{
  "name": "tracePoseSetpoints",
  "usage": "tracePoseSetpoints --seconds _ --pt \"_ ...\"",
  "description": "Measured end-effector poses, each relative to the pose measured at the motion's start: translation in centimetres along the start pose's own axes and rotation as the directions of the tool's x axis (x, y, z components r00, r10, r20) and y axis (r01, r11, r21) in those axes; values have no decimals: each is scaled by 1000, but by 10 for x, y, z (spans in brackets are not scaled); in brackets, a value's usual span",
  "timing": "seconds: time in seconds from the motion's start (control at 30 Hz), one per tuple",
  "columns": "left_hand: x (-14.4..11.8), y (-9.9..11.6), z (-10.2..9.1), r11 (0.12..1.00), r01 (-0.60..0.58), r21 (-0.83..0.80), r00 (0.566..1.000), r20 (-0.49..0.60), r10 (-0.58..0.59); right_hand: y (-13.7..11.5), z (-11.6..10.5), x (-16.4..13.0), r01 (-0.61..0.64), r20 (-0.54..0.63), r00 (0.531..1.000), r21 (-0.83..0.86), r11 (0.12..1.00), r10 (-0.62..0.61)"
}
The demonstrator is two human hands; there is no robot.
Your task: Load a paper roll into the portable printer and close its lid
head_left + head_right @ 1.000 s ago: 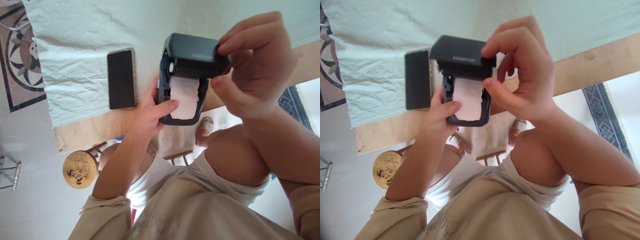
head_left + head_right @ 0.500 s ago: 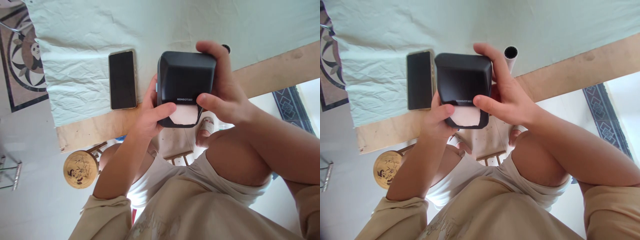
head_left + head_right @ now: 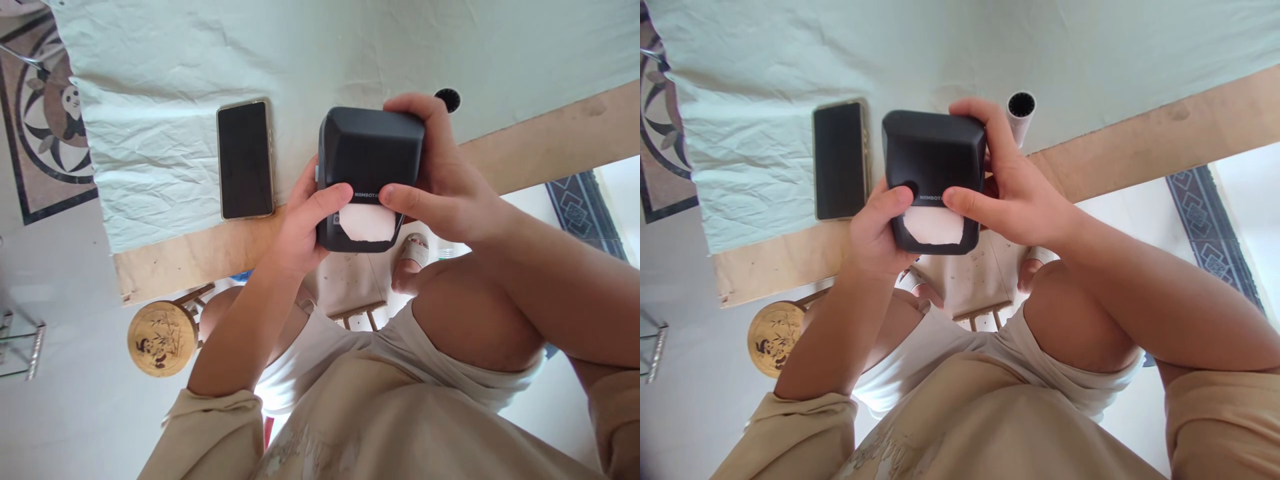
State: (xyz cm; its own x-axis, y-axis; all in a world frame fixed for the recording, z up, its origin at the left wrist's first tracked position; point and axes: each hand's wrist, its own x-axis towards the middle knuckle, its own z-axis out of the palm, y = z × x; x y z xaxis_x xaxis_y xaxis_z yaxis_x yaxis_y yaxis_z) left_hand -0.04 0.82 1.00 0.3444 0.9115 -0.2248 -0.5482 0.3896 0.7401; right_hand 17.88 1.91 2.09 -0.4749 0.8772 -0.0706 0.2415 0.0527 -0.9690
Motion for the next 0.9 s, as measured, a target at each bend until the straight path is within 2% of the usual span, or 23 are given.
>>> tracePoseSetpoints --seconds 0.23,0.4,0.67,0.9 --pt "0 1 1 1000 -10 5 1000 7 10 1 1 -1 36 -45 998 -99 994 -41" --pt "-1 1 1 999 -28 24 1000 12 28 2 1 -2 2 -24 1000 -74 997 -4" --pt "-1 1 -2 999 -2 36 1000 17 1 4 1 -3 15 -26 1000 -60 998 -17" --pt "1 -1 5 999 -31 -40 999 17 32 6 -1 -2 35 -40 998 -97 995 -39"
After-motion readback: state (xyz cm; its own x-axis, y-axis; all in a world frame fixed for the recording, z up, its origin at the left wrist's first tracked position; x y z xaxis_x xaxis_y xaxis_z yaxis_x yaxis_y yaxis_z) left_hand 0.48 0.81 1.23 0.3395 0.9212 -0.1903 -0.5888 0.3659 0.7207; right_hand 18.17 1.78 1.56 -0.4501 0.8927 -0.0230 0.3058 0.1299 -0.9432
